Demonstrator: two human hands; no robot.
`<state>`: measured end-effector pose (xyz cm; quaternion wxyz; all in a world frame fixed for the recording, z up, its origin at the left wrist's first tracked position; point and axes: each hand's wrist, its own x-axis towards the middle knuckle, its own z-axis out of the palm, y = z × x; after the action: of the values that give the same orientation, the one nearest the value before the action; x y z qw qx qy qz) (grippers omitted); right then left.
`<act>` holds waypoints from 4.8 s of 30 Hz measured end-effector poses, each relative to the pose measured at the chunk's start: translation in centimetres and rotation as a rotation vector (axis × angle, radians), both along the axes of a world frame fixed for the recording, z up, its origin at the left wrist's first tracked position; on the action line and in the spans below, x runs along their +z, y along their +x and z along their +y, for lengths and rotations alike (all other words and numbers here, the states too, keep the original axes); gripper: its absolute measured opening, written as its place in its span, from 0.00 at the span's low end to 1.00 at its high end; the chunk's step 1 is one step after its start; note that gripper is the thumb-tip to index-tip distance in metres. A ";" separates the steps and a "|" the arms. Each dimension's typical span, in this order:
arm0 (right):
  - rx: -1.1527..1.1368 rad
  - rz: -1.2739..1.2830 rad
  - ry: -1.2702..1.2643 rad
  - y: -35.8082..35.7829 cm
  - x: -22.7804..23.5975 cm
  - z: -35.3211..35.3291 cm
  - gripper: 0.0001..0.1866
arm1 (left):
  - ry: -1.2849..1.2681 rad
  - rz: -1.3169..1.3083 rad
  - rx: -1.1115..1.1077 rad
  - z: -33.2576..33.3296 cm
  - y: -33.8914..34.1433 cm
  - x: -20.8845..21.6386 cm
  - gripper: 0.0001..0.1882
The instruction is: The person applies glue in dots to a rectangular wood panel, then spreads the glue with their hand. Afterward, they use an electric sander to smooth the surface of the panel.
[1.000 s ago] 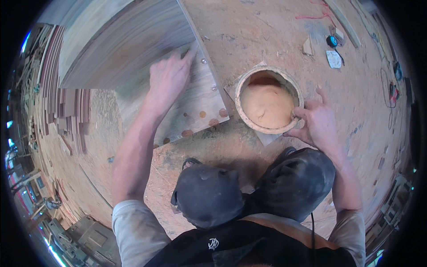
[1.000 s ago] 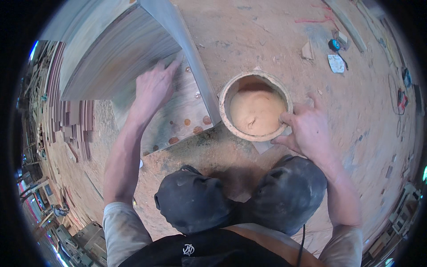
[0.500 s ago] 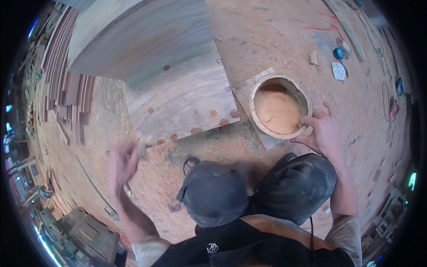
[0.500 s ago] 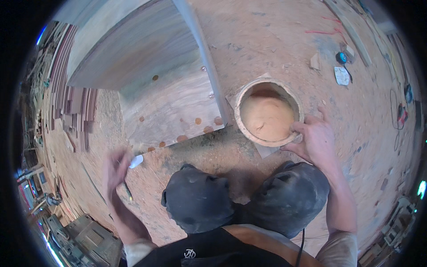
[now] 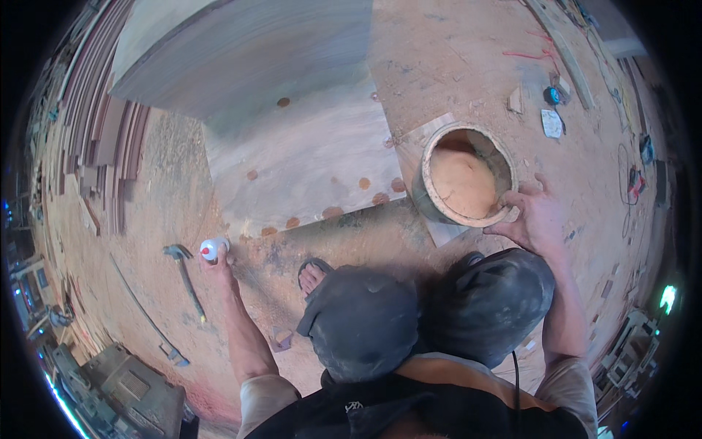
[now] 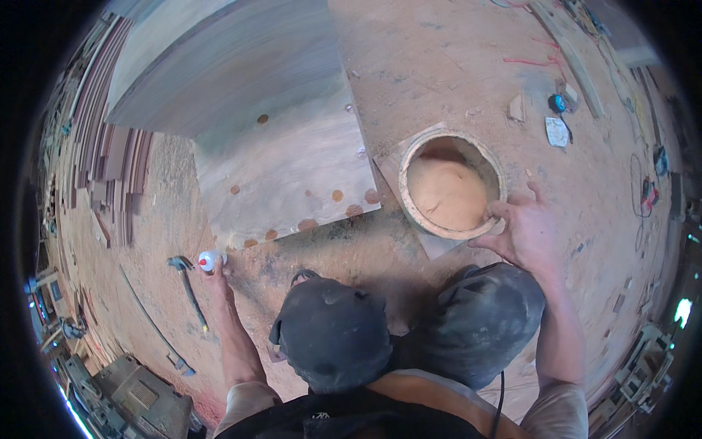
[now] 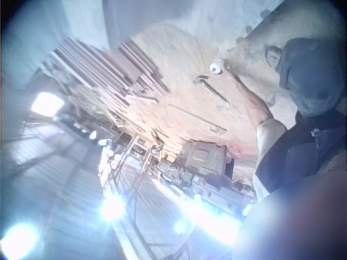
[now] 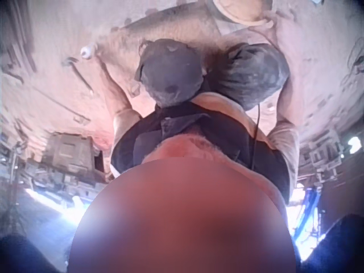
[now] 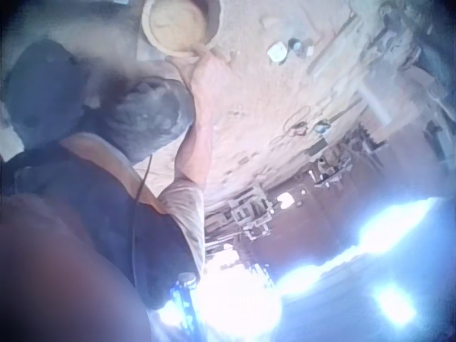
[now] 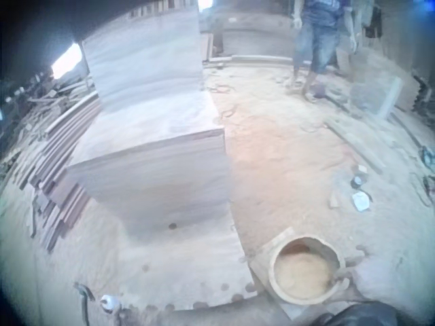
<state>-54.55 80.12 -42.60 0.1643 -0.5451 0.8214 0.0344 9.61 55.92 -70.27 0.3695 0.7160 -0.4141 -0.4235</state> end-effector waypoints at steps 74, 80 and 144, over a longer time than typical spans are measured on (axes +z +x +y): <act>0.198 0.104 -0.051 1.6 1.1 -2.1 0.30 | -0.403 0.073 -0.812 7.2 -23.6 21.1 0.07; 0.299 0.200 -0.076 2.4 2.1 -2.3 0.30 | -0.532 -0.186 -1.814 3.8 -48.5 19.4 0.10; 0.220 0.128 -0.058 2.6 0.9 -2.5 0.31 | -0.019 0.288 -0.410 -4.5 -18.9 21.6 0.21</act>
<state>-51.95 77.66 -41.70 0.0911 -0.6330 0.7662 0.0629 -9.24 51.43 -48.63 0.3378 0.5458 -0.4978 -0.5833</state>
